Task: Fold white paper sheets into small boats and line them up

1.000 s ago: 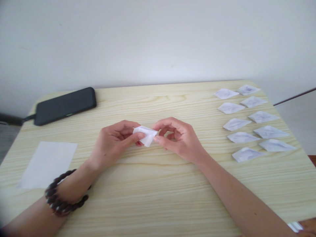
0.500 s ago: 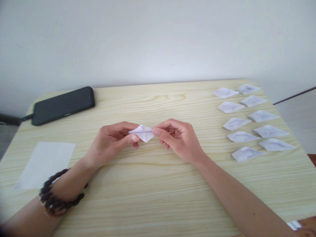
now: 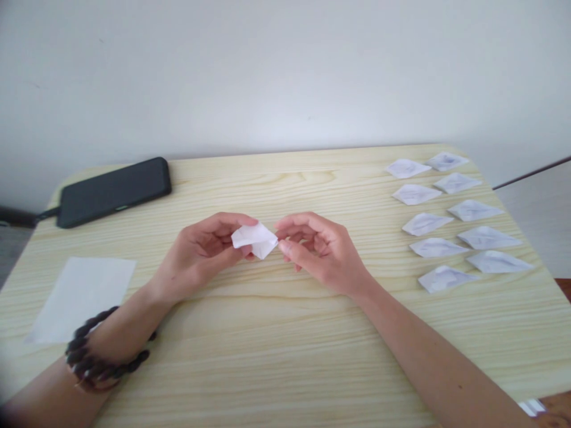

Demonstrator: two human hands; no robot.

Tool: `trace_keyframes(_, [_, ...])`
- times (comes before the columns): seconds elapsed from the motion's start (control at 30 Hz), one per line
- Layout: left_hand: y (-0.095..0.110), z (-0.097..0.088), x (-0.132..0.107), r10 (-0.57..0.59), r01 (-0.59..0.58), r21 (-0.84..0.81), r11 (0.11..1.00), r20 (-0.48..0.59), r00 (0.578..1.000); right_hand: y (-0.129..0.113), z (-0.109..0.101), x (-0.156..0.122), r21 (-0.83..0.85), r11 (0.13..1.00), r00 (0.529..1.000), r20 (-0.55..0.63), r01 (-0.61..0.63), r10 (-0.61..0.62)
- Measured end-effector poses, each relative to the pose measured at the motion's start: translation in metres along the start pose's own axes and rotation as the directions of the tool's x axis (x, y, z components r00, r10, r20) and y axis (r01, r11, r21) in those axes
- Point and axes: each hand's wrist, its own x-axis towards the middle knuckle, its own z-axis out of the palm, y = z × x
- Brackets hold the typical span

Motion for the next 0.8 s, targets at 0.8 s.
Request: trace_keyframes(0.8, [-0.003,0.022,-0.01,0.207,-0.066,0.428,0.901,-0.291,0.934,-0.006,0.012,-0.001,-0.111,0.984,0.99,-0.048,-0.136,0.131])
